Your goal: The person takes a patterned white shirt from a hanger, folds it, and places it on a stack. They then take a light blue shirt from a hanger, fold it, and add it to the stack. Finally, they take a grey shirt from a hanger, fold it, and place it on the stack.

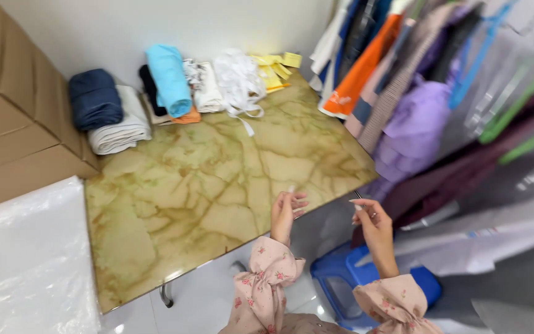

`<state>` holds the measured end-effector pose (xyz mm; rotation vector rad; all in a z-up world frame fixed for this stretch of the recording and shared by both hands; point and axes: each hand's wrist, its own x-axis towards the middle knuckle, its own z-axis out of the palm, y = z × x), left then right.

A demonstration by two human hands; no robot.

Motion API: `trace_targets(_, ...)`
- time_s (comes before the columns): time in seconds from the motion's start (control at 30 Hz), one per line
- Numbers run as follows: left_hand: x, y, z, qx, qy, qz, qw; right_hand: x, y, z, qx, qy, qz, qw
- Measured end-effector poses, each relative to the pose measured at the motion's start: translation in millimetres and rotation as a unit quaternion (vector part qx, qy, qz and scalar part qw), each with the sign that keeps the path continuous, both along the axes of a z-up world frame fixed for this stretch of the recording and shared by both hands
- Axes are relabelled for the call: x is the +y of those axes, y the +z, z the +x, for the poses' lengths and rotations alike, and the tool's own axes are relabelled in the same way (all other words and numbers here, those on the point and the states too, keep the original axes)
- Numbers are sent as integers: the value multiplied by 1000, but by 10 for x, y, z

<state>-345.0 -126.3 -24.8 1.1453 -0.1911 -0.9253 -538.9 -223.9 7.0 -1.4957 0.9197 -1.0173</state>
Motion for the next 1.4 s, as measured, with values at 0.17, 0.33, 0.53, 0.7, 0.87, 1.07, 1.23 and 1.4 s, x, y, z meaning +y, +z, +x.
trace_targets(0.17,4,297,-605,37,-9,3,999,186,188,-832,-7,-128,-16,992)
trace_targets(0.33,-133,491,-1110,18,-72,23,997,282,177,-1334,-32,-245,-54,967)
trace_targets(0.53,-512,645,-1362,-15,-135,26,990,187,217,-1544,-39,-291,-7,956)
trace_targets(0.7,-886,682,-1664,-19,-196,4,980,64,612,-1929,45,-388,-75,918)
trace_targets(0.87,-1245,721,-2348,-70,-352,-7,933,-287,600,-2395,188,-211,-99,954)
trace_targets(1.07,-1540,877,-3021,-178,-457,-97,866,-118,1395,-2944,349,-319,-381,795)
trace_targets(1.23,-1706,1427,-3597,-177,-472,-190,843,-125,1552,-3554,361,-397,-354,766)
trace_targets(1.4,-2438,1569,-4206,-329,-498,-283,751,-482,1124,-4116,500,-212,-66,837)
